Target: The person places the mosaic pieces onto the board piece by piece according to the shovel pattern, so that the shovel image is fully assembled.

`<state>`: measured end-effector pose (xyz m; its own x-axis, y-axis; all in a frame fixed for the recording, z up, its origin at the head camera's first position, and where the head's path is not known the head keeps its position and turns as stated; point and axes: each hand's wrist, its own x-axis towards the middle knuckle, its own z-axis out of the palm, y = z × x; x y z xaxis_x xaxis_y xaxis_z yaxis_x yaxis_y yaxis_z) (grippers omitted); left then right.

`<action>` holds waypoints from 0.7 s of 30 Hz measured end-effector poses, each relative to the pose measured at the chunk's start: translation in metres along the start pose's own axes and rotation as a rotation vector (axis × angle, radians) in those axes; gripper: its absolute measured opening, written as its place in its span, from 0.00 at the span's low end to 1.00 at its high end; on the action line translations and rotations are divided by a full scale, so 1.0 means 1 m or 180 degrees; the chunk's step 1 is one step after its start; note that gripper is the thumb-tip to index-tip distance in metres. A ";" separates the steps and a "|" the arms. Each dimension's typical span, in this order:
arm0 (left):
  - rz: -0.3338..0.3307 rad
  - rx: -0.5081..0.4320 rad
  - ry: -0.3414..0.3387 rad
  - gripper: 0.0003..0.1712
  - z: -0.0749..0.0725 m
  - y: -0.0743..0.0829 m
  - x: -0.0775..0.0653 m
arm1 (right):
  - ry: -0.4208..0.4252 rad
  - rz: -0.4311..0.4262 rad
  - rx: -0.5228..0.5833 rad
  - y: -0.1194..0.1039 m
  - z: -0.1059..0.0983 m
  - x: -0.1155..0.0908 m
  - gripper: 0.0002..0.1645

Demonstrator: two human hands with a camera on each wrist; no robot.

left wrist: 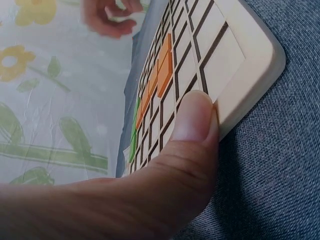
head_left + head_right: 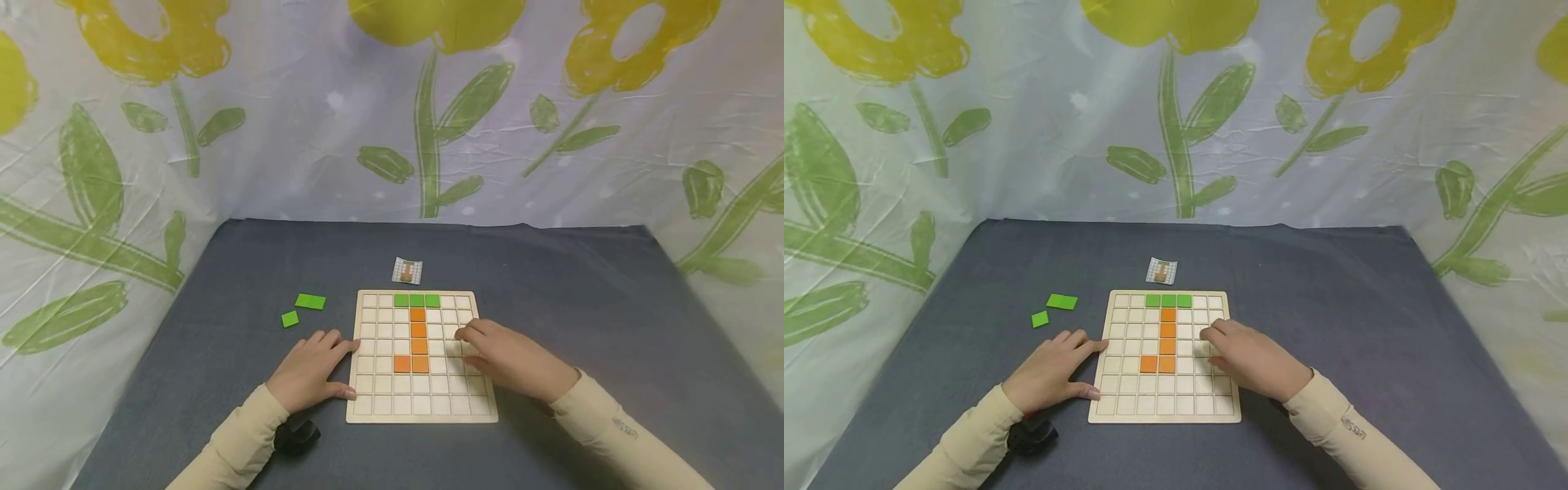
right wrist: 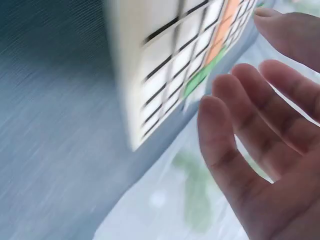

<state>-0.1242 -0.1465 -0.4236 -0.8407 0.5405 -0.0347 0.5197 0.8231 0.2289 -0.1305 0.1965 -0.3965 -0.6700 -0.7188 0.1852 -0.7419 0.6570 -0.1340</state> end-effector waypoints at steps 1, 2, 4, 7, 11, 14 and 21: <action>0.0008 -0.0005 0.0007 0.45 0.000 0.000 0.000 | -0.0010 0.0061 -0.0019 0.004 -0.001 -0.007 0.21; 0.0012 -0.0010 0.0009 0.45 0.000 0.000 0.000 | -0.0025 0.0121 -0.0023 0.007 -0.003 -0.014 0.20; 0.0009 -0.0021 0.0005 0.45 0.000 0.000 0.000 | -0.0024 0.0205 -0.0035 0.014 -0.005 -0.029 0.20; -0.0007 -0.0041 -0.0008 0.45 -0.001 0.000 0.000 | 0.0039 0.0247 -0.0056 0.025 -0.007 -0.050 0.19; -0.0019 -0.0041 0.0007 0.46 -0.001 0.000 0.000 | 0.0140 0.0281 -0.0091 0.034 -0.009 -0.077 0.18; -0.0024 -0.0023 0.0023 0.47 0.000 0.000 0.000 | 0.0090 0.0440 -0.0016 0.036 -0.012 -0.094 0.16; -0.0001 0.0032 0.0042 0.48 0.001 -0.001 0.000 | -0.0161 0.0618 0.0009 0.034 -0.013 -0.120 0.21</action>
<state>-0.1244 -0.1469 -0.4243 -0.8427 0.5379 -0.0220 0.5209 0.8250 0.2191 -0.0749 0.3078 -0.4107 -0.8008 -0.5894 0.1065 -0.5987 0.7837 -0.1651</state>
